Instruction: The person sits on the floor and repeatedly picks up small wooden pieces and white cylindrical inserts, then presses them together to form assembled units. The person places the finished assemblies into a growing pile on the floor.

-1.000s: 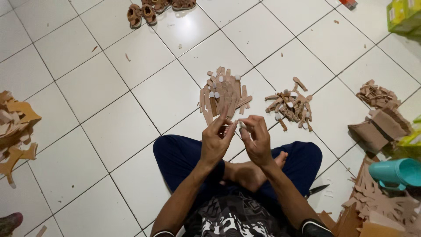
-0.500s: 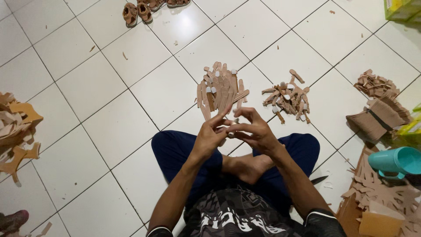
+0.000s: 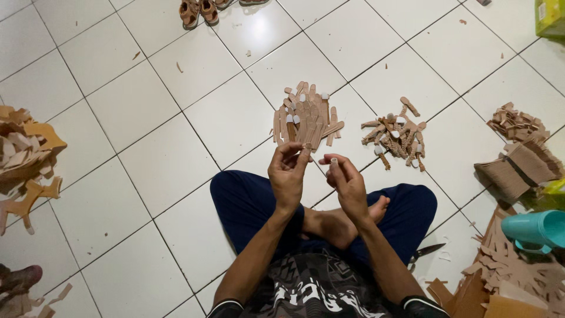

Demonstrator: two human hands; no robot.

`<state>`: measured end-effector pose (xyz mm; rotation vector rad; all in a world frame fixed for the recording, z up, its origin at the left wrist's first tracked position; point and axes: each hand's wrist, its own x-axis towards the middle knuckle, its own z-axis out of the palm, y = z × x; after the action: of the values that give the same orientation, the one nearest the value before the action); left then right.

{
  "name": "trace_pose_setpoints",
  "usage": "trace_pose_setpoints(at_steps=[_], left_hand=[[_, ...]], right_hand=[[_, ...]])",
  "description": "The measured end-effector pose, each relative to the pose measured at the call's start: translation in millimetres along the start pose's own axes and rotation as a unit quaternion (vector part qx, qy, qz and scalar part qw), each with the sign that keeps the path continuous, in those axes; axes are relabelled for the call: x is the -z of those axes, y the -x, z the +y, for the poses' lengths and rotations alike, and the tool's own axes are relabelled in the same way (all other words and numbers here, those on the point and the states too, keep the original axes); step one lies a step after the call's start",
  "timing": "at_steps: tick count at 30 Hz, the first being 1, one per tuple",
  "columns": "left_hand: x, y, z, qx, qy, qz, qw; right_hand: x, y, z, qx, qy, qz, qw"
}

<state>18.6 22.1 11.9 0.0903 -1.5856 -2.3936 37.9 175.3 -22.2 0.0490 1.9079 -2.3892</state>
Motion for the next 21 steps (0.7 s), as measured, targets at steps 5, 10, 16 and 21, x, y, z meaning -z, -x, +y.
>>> trace_pose_setpoints(at_steps=[5,10,16,21], left_hand=[[1,-1,1,-0.004,-0.050,0.015,0.999],[1,20,2,0.007,-0.110,-0.022,0.994],[20,5,7,0.051,-0.133,-0.006,0.990],[49,-22,8,0.206,-0.136,-0.043,0.968]], right_hand=[[19,10,2,-0.019,-0.131,-0.202,0.970],[5,-4,-8,0.001,-0.128,-0.011,0.992],[-19,16,-17,0.095,0.250,-0.047,0.962],[-13,40,-22,0.185,0.284,-0.058,0.939]])
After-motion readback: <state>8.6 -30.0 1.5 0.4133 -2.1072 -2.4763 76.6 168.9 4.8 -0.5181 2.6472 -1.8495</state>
